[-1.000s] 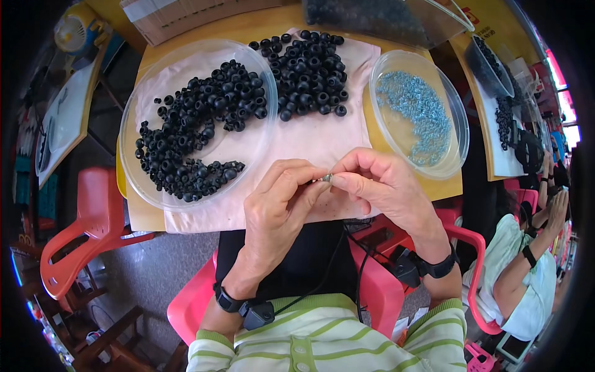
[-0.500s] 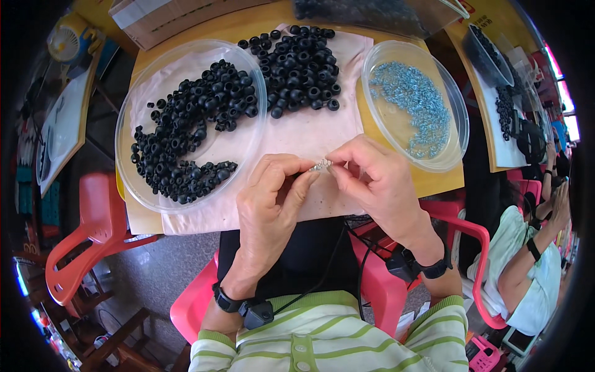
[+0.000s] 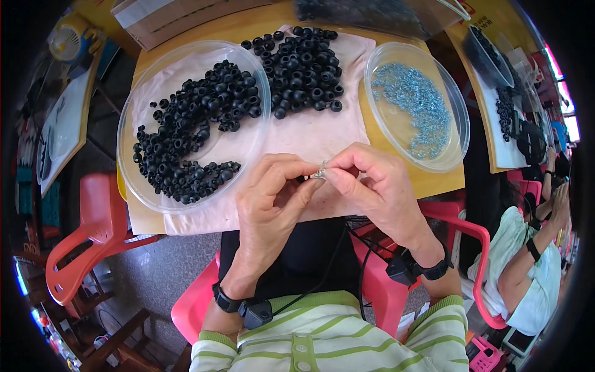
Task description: Assembling small black plastic components by inserting blue beads or connectors.
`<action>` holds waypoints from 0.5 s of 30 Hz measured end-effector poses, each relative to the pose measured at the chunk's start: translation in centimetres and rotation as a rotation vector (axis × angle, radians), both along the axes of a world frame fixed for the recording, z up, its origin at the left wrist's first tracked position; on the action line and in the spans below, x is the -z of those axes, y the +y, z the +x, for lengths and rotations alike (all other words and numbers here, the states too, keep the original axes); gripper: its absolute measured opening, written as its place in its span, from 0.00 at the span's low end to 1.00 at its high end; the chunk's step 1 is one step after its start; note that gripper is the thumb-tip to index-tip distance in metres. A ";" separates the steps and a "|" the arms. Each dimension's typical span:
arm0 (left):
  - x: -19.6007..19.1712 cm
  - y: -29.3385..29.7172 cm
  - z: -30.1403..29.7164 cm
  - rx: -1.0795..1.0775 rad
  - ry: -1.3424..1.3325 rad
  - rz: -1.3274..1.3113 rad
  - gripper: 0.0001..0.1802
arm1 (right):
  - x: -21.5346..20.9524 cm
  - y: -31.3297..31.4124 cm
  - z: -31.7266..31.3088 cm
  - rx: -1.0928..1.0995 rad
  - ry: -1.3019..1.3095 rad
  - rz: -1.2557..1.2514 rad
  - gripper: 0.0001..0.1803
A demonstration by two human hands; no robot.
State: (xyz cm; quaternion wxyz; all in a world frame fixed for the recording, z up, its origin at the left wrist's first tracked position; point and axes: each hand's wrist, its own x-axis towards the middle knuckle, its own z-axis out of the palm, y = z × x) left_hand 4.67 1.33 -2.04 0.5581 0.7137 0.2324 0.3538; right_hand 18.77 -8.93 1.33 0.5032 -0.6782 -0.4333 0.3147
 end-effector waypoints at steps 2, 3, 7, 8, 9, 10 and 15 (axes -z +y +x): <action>-0.2 0.0 -0.1 -0.001 0.024 0.031 0.11 | 0.1 -0.1 0.0 -0.008 0.030 -0.017 0.08; -0.2 -0.1 -0.2 -0.002 0.036 0.045 0.11 | 0.2 -0.1 0.1 -0.011 0.044 -0.027 0.09; 0.0 0.0 -0.3 0.001 0.050 0.090 0.11 | -0.6 0.1 -0.2 -0.016 0.057 -0.069 0.09; -0.3 0.0 -0.3 0.009 0.074 0.125 0.11 | -0.6 0.1 -0.2 -0.014 0.058 -0.072 0.10; -0.6 0.0 -0.3 0.017 0.100 0.161 0.11 | -0.6 0.0 -0.2 -0.012 0.060 -0.074 0.10; -0.6 0.0 -0.3 0.018 0.104 0.157 0.11 | -0.6 0.0 -0.1 -0.010 0.060 -0.078 0.10; -0.5 0.0 -0.2 0.009 0.095 0.134 0.10 | -0.5 -0.2 0.0 -0.006 0.187 -0.101 0.10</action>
